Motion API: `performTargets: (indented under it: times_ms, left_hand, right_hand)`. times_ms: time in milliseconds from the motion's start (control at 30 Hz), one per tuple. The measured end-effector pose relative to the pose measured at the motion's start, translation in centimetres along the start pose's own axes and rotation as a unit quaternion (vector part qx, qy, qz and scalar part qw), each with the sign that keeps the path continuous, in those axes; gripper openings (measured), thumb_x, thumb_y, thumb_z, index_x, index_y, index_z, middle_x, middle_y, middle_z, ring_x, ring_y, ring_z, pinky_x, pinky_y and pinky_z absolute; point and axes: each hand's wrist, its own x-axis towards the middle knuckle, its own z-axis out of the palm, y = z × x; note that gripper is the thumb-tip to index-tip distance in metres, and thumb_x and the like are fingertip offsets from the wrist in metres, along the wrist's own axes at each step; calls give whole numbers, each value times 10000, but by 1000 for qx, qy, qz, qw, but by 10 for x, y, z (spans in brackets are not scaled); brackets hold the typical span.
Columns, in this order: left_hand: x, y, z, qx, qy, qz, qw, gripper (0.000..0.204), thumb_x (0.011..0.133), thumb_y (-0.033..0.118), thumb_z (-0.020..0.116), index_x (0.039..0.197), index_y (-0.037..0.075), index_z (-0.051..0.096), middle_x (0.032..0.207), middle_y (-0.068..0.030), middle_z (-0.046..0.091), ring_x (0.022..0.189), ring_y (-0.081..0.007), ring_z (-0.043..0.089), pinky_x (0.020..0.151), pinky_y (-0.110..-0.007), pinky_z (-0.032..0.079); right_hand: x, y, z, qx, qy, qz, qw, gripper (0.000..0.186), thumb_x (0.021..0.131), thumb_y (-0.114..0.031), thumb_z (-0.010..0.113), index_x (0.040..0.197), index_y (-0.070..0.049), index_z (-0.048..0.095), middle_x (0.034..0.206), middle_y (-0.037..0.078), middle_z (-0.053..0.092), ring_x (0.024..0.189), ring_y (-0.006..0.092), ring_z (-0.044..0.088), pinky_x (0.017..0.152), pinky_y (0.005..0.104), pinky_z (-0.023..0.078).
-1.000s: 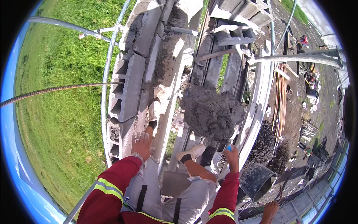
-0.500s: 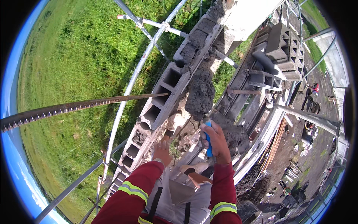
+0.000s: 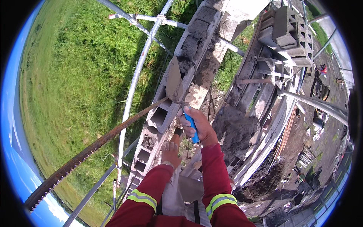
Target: The person scoops mortar from a bucket with a trowel and spreads it along a row of concrete blocks on scaffolding. They repeatedly apply mortar to the joints and top surfaces of the blocks, smoothing and leveling the material as they work along the wall.
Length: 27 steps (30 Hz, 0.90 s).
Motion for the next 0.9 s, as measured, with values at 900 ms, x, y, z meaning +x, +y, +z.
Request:
performTargets:
  times_ms: [900]
  left_hand:
    - [9,-11,6,13,-21,17,1000,915,987,584,625,1664,42,331,1743,-183,306,1617,-412,246,1313,-611,149]
  right_hand:
    - [65,-98,-74,-767,424,-236,420,220,977,-77,573,1135,56,649,1083,272,696,832,429,748,711,512,614]
